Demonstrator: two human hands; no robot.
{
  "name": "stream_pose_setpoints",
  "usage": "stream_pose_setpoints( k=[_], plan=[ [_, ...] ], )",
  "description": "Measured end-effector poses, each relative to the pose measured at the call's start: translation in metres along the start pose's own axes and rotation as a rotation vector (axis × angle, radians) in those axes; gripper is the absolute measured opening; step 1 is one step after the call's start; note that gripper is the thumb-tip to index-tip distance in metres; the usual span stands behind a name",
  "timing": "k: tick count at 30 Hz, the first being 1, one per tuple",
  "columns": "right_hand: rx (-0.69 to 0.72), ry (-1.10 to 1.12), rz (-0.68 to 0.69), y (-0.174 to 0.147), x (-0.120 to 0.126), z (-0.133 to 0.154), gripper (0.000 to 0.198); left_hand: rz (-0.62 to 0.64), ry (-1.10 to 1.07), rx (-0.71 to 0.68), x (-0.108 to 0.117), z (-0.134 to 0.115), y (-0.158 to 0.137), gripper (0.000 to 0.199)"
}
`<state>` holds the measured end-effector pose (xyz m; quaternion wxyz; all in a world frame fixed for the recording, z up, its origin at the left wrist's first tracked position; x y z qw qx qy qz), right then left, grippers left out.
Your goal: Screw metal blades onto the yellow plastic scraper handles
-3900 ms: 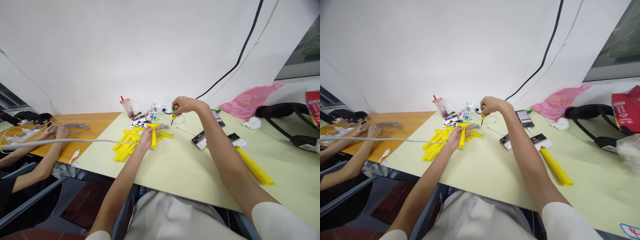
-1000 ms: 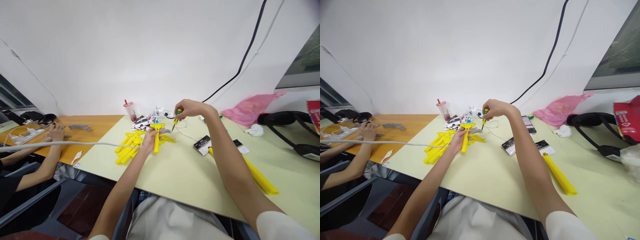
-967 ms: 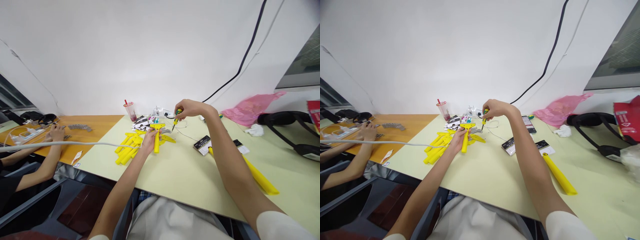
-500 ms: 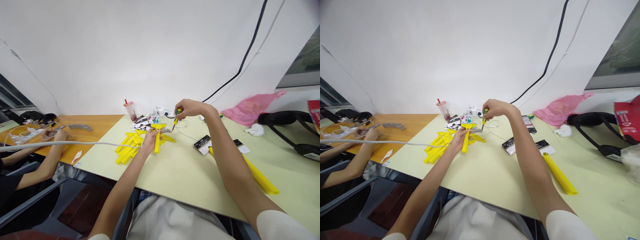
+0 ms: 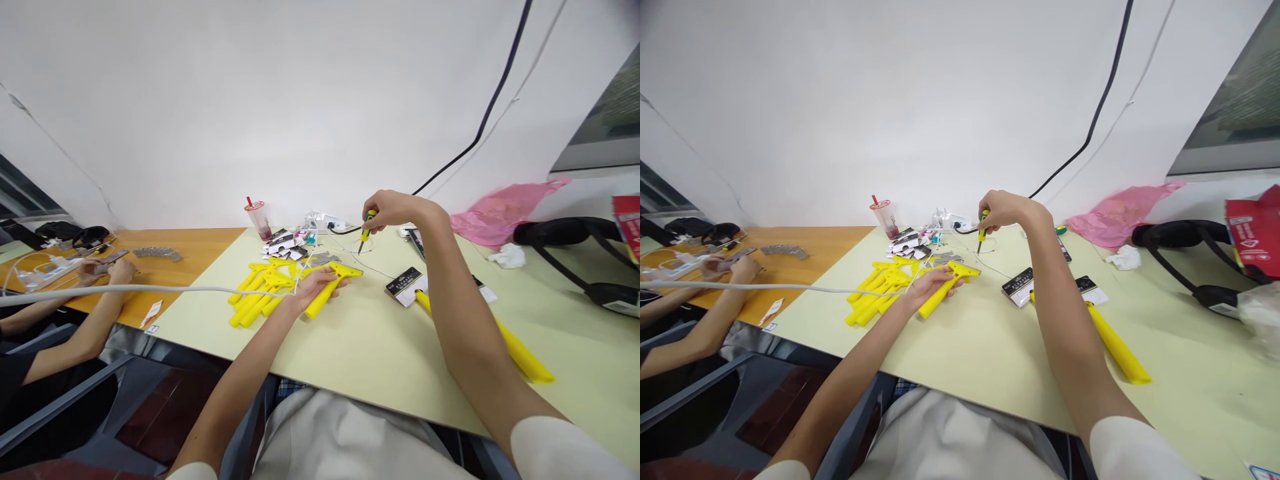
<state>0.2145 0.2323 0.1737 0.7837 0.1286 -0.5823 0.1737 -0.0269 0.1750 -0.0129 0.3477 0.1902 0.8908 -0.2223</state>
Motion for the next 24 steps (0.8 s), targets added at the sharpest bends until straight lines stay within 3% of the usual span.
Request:
stream_pose_setpoints(
  k=[11,24],
  plan=[
    [0.028,0.013,0.027,0.003,-0.001,-0.003,0.033,0.028,0.093,0.141,-0.005,0.018,-0.001,0.038],
    [0.028,0.012,0.031,0.005,-0.003,-0.004,0.032,0.027,0.140,0.177,-0.002,0.023,0.002,0.041]
  ],
)
Point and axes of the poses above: each hand's wrist, its own y-axis towards the middle knuckle, its own x-axis out of the back of the hand, z = x × y, the point moved 4 cm from there along y, towards the middle knuckle, and after that the axes turned 14 degrees about -y, right-handed, at the moved point
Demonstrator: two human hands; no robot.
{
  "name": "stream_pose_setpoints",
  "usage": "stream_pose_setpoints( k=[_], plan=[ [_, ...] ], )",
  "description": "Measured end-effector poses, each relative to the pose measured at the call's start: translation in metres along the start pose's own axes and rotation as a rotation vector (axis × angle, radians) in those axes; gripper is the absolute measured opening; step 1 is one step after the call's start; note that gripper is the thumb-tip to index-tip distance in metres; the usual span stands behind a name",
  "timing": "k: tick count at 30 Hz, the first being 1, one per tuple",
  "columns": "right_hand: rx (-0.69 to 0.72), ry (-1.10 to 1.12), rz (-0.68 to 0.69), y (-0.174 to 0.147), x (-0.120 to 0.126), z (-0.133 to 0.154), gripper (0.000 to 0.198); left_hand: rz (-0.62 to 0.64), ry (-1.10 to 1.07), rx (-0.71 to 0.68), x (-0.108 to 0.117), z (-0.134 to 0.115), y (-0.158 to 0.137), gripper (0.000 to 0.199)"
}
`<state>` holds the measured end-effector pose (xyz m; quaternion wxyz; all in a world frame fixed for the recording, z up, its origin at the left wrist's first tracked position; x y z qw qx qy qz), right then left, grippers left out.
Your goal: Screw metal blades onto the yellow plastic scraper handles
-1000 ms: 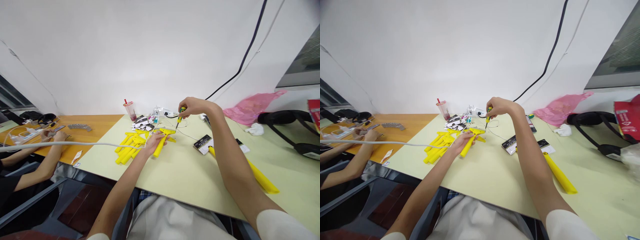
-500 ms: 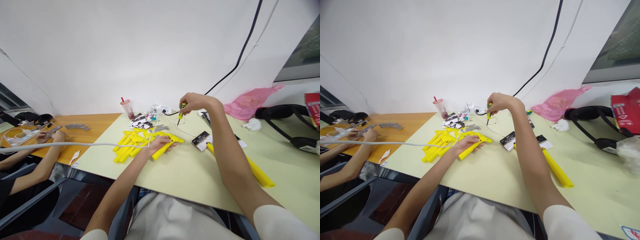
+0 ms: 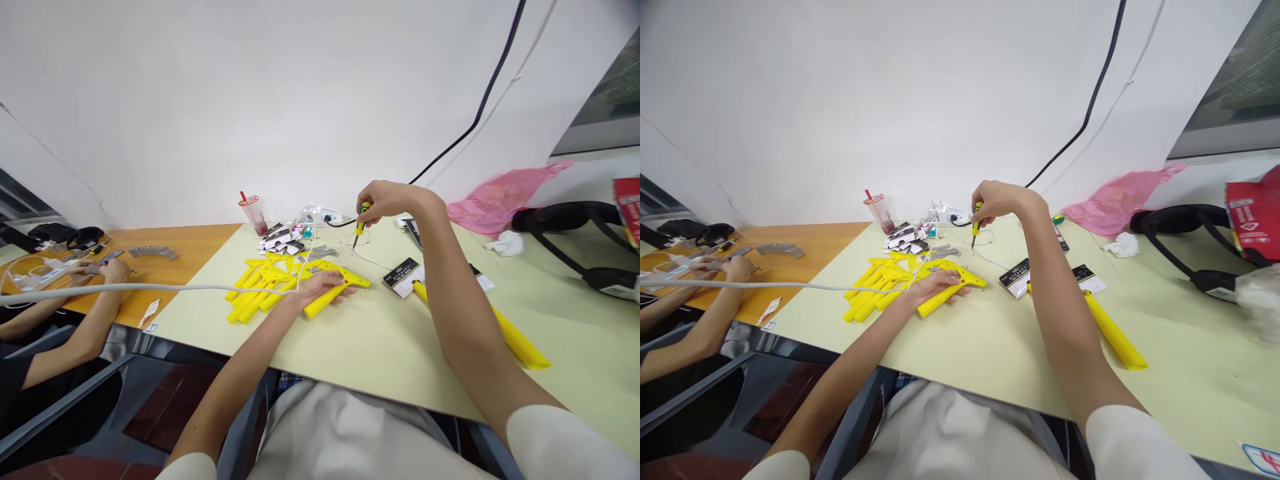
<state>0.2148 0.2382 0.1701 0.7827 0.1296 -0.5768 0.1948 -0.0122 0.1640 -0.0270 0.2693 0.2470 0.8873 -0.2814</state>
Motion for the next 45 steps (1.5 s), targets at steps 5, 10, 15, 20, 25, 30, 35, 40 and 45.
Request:
stream_pose_setpoints(
  k=[5,10,15,20,25,30,35,40,45],
  plan=[
    [-0.003,0.002,0.007,0.000,0.000,0.000,0.033,0.005,-0.013,0.005,0.001,0.001,0.001,0.043],
    [-0.008,-0.007,0.010,0.001,-0.001,0.000,0.032,0.002,-0.026,-0.003,0.001,0.001,0.001,0.045],
    [-0.010,-0.008,0.008,0.001,-0.001,0.000,0.031,0.005,-0.011,-0.003,-0.002,-0.001,0.000,0.046],
    [0.002,0.005,-0.009,0.001,-0.001,0.001,0.029,0.002,0.015,0.018,-0.004,-0.001,-0.001,0.048],
    [0.011,0.057,-0.058,-0.001,0.001,0.002,0.025,-0.005,0.008,0.015,-0.004,-0.001,-0.001,0.048],
    [0.041,0.088,-0.144,-0.009,0.007,0.005,0.021,0.006,0.005,-0.002,-0.008,-0.003,-0.004,0.047],
    [0.011,0.084,-0.289,-0.020,-0.001,0.003,0.020,-0.024,-0.070,-0.033,-0.010,-0.011,-0.001,0.042],
    [-0.123,0.431,-0.409,-0.032,-0.046,-0.024,0.039,-0.012,-0.038,-0.068,-0.012,-0.015,0.001,0.045],
    [-0.306,0.866,-0.458,-0.056,-0.108,-0.058,0.053,0.029,0.012,-0.010,-0.010,-0.006,-0.013,0.051]
  ],
)
Point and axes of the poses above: each hand's wrist, its own y-axis towards the middle knuckle, its own x-axis out of the back of the hand, z = x × y, the point moved 4 cm from there along y, towards the middle knuckle, and after that the axes turned 14 degrees about -y, right-handed, at the moved point
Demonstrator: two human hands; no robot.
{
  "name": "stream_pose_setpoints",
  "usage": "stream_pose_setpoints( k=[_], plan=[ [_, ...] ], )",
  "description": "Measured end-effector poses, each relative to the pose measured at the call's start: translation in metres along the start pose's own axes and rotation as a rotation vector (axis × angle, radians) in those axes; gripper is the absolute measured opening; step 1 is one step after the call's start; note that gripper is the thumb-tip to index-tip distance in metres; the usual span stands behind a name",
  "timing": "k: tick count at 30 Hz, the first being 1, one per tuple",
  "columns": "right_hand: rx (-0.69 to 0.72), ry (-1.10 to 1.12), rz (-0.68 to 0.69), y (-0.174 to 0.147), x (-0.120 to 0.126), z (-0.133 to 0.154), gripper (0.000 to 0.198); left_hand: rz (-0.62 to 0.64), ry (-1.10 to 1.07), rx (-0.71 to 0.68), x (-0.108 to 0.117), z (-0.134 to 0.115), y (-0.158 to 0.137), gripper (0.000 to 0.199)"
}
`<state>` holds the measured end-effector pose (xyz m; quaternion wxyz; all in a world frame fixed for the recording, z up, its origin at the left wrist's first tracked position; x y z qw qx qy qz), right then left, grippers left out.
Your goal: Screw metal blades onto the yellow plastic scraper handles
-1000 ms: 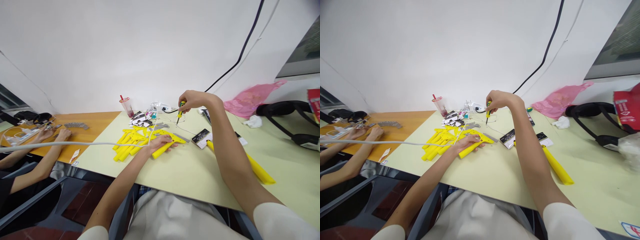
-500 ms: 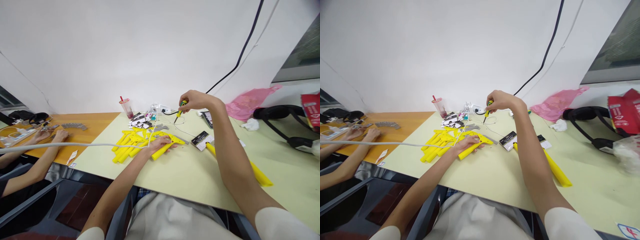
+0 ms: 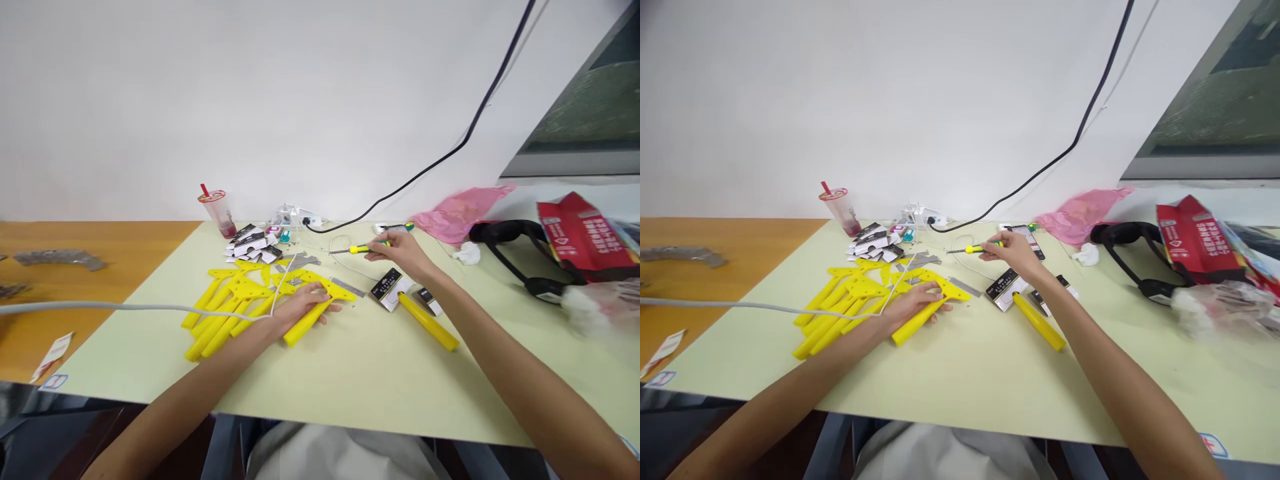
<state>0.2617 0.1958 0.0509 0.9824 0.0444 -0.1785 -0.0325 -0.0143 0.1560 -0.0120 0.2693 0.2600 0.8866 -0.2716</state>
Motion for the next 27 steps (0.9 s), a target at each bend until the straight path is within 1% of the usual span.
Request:
stream_pose_setpoints(
  k=[3,7,10,15,17,20,22,23,25,27],
  plan=[
    [-0.132,0.134,-0.082,-0.020,0.001,-0.028,0.054,0.009,-0.033,0.036,0.003,0.003,-0.007,0.057],
    [-0.261,0.216,-0.081,-0.043,-0.006,-0.043,0.045,-0.032,-0.112,0.064,0.006,0.004,-0.009,0.057],
    [-0.345,0.278,-0.075,-0.052,-0.010,-0.044,0.044,-0.044,-0.144,0.097,0.006,0.006,-0.010,0.052],
    [-0.455,0.323,-0.044,-0.061,-0.012,-0.042,0.038,-0.017,-0.122,0.135,0.002,0.009,-0.014,0.048],
    [-0.478,0.335,-0.007,-0.065,-0.012,-0.039,0.036,-0.005,-0.123,0.164,0.001,0.010,-0.014,0.047],
    [-0.481,0.348,0.079,-0.070,-0.016,-0.035,0.028,0.007,-0.142,0.210,0.003,0.012,-0.011,0.044],
    [-0.461,0.301,0.128,-0.072,-0.018,-0.034,0.025,0.014,-0.148,0.235,0.005,0.012,-0.009,0.040],
    [-0.445,0.234,0.144,-0.073,-0.019,-0.034,0.025,0.018,-0.147,0.242,0.006,0.012,-0.008,0.038],
    [-0.404,0.026,0.159,-0.075,-0.021,-0.033,0.025,0.026,-0.133,0.250,0.008,0.012,-0.008,0.037],
    [-0.360,-0.196,0.167,-0.076,-0.023,-0.031,0.035,0.048,-0.108,0.258,0.009,0.010,-0.009,0.040]
  ],
)
Point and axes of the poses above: each hand's wrist, its own y-axis towards the middle knuckle, its own x-axis out of the back of the hand, z = x × y, the point moved 4 cm from there along y, towards the middle knuckle, and after that the axes turned 14 degrees about -y, right-handed, at the moved point
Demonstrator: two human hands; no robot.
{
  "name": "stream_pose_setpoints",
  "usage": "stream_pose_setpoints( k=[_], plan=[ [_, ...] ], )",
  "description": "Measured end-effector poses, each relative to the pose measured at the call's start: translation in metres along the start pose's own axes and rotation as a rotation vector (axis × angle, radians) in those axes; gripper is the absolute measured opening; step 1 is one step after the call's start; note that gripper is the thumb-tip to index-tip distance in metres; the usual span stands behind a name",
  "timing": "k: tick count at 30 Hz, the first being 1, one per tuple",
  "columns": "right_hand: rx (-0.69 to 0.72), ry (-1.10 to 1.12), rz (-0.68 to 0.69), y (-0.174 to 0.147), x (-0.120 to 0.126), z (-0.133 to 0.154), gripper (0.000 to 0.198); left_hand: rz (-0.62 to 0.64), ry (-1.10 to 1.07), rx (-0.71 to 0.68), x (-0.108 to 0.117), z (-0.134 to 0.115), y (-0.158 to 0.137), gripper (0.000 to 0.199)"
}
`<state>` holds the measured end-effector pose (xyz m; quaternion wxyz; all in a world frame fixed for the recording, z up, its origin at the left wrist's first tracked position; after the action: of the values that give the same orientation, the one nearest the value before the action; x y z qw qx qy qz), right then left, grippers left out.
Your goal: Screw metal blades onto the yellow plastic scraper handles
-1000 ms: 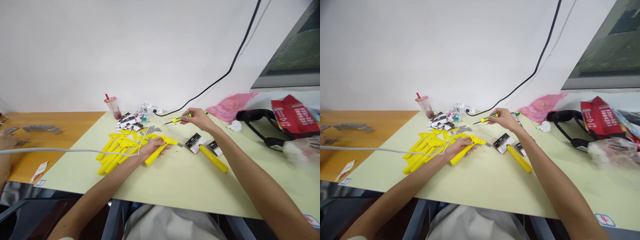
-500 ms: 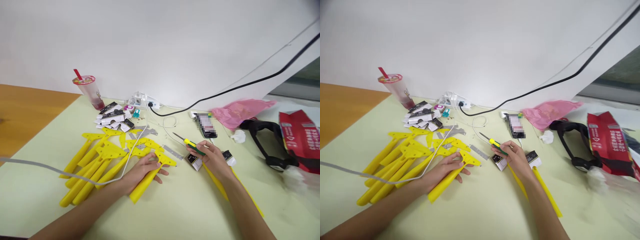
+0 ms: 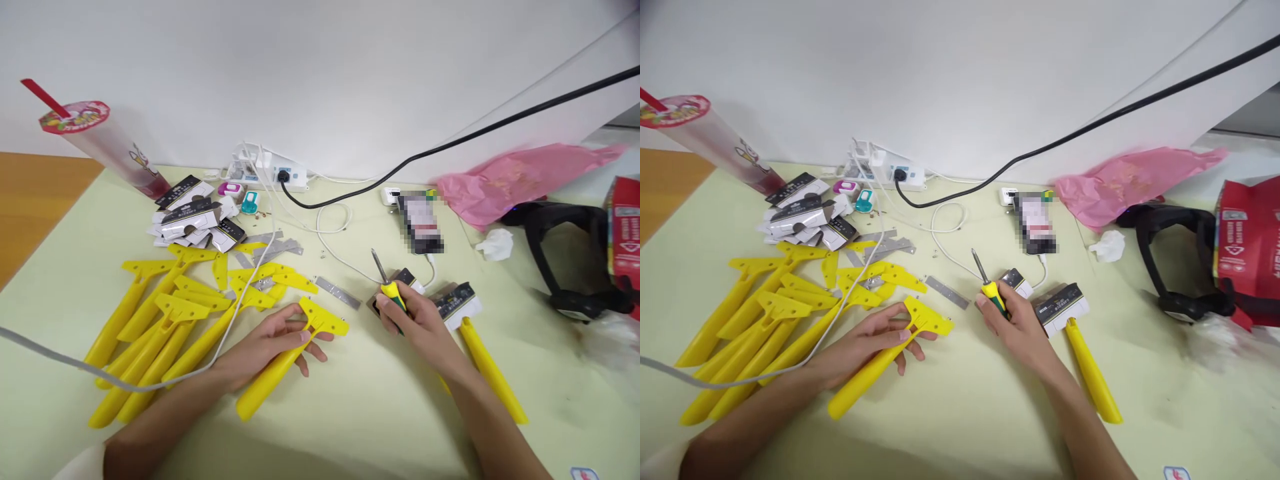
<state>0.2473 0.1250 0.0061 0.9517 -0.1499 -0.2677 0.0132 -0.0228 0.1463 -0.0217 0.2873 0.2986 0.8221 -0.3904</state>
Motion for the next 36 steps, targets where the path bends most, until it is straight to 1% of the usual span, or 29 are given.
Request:
stream_pose_setpoints(
  k=[2,4,6,9,11,13,16,19,20,23,25,27,30,32,36],
  plan=[
    [0.050,-0.155,-0.030,0.001,-0.003,0.005,0.046,0.038,0.029,0.014,-0.001,-0.001,-0.002,0.044],
    [0.125,-0.257,-0.041,0.005,-0.005,0.012,0.049,0.080,0.042,0.025,-0.004,-0.003,-0.003,0.045],
    [0.198,-0.360,-0.028,0.013,-0.009,0.019,0.041,0.102,0.044,0.036,-0.005,-0.005,-0.004,0.046],
    [0.301,-0.498,-0.046,0.029,-0.015,0.024,0.024,0.122,0.050,0.042,-0.008,-0.008,-0.004,0.046],
    [0.344,-0.570,-0.059,0.038,-0.020,0.025,0.024,0.147,0.057,0.037,-0.009,-0.009,-0.005,0.044],
    [0.347,-0.629,-0.048,0.046,-0.027,0.024,0.025,0.167,0.063,0.025,-0.009,-0.010,-0.005,0.043],
    [0.277,-0.676,-0.023,0.052,-0.034,0.024,0.020,0.183,0.066,0.006,-0.007,-0.009,-0.006,0.044],
    [0.214,-0.655,0.019,0.052,-0.039,0.028,0.019,0.195,0.059,-0.019,-0.005,-0.008,-0.006,0.047],
    [0.205,-0.638,0.012,0.051,-0.040,0.030,0.021,0.199,0.058,-0.029,-0.005,-0.007,-0.006,0.048],
    [0.188,-0.562,-0.086,0.040,-0.040,0.038,0.022,0.212,0.063,-0.055,-0.005,-0.006,-0.006,0.049],
    [0.176,-0.473,-0.138,0.030,-0.040,0.042,0.026,0.205,0.059,-0.070,-0.005,-0.005,-0.006,0.050],
    [0.155,-0.347,-0.109,0.021,-0.040,0.044,0.035,0.185,0.061,-0.087,-0.003,-0.004,-0.005,0.053],
    [0.126,-0.198,-0.003,0.011,-0.041,0.044,0.047,0.184,0.095,-0.106,-0.003,-0.002,-0.003,0.055],
    [0.125,-0.162,0.030,0.007,-0.040,0.042,0.051,0.189,0.126,-0.117,-0.004,-0.001,-0.002,0.053],
    [0.140,-0.137,0.019,0.005,-0.036,0.034,0.052,0.176,0.189,-0.150,-0.006,0.000,-0.003,0.045]
  ],
)
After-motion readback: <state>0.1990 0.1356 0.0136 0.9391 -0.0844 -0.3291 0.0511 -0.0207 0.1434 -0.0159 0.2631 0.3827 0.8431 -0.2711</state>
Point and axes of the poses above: each hand's wrist, its own y-axis towards the middle knuckle, its own x-axis out of the back of the hand, z = x × y, the point moved 4 cm from there along y, towards the middle knuckle, and after that the axes turned 14 degrees about -y, right-handed, at the moved point
